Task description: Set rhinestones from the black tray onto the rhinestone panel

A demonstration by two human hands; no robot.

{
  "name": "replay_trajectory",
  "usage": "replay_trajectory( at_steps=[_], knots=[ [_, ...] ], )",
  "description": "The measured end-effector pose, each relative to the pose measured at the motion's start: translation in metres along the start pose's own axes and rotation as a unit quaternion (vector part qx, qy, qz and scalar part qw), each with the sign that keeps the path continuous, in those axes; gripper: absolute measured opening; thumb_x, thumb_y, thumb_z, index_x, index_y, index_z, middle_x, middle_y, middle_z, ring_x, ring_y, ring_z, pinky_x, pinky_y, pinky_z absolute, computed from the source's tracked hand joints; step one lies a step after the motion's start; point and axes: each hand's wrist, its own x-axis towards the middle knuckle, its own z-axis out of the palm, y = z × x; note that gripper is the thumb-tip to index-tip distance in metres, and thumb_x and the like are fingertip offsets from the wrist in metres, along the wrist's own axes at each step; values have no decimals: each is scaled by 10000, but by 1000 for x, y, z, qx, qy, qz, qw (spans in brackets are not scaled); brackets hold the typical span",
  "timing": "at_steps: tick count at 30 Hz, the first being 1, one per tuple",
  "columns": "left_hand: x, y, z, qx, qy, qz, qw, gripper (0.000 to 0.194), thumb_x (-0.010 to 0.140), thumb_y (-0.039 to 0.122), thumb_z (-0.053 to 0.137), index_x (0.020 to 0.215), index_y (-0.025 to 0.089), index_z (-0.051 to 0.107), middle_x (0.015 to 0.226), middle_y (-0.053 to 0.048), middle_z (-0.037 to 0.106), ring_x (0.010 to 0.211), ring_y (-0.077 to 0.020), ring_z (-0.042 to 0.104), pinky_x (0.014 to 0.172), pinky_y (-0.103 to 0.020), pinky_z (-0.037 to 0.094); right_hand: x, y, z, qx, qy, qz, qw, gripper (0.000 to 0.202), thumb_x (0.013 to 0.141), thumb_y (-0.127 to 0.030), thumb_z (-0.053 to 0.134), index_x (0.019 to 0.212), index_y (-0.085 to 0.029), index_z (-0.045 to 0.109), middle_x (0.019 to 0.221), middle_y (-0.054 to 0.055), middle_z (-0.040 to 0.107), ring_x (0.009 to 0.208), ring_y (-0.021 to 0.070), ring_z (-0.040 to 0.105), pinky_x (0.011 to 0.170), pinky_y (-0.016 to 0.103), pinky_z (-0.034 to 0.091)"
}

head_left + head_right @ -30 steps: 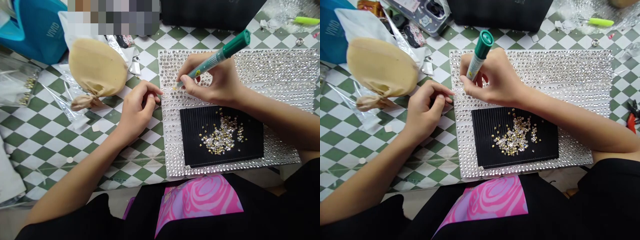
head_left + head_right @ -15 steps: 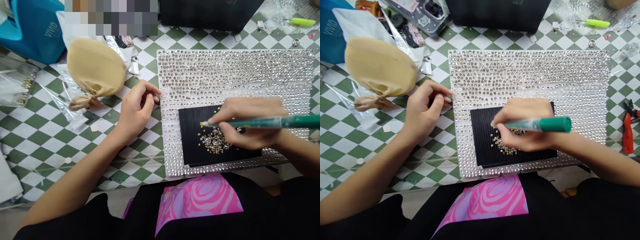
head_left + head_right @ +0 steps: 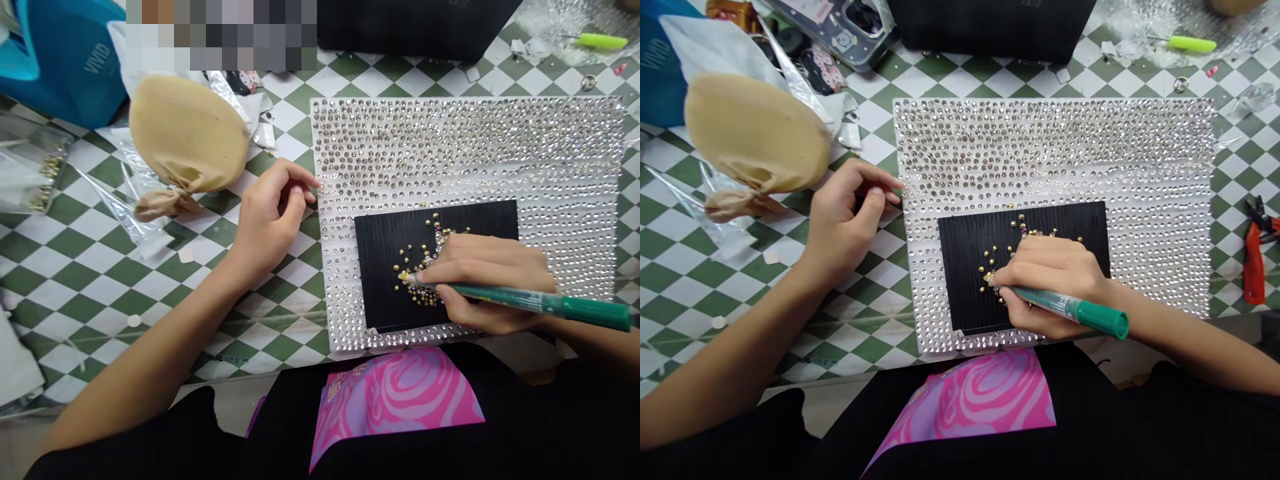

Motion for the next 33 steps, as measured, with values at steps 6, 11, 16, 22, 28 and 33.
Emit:
replay_trajectory(
  at_steps=[6,11,16,22,28,33],
  knots=[
    [0,1,-1,2,-3,0,1000,114,895,252,507,867,280,614,753,-12,620,691,-150,583,604,-299,492,13,4,-15,-5,14,23,1000,149,786,-94,590,849,-201,672,646,-7,639,541,94,575,490,232,459],
    [-1,2,-1,4,-2,-6,1000,133,892,219,499,869,285,612,757,-15,619,679,-154,575,613,-320,488,53,31,-14,42,135,-4,990,91,822,-128,625,789,-205,662,736,14,708,623,106,651,518,233,503],
    [0,4,-1,9,-1,7,1000,126,897,252,502,845,294,608,754,-19,616,713,-172,602,603,-333,495,97,52,-1,28,92,31,995,132,878,-200,573,758,-236,614,797,24,712,680,156,650,611,328,556],
    [0,4,-1,5,-3,-1,1000,106,900,281,518,841,302,605,759,-21,626,700,-181,598,590,-345,489,118,56,12,-2,39,16,999,152,868,-230,587,723,-200,556,659,-15,622,583,85,516,578,252,456],
    [1,3,0,2,4,14,1000,98,882,259,528,830,292,604,734,-4,619,669,-169,596,595,-339,474,122,55,14,-5,46,5,999,146,822,-207,586,688,-197,530,635,-21,604,562,87,504,582,239,431],
    [1,4,-1,7,-1,16,1000,112,884,244,510,842,296,599,740,-2,619,667,-166,591,596,-338,479,126,55,14,-35,34,-9,999,136,802,-191,561,671,-190,526,638,-28,605,554,77,492,567,233,402]
  ],
)
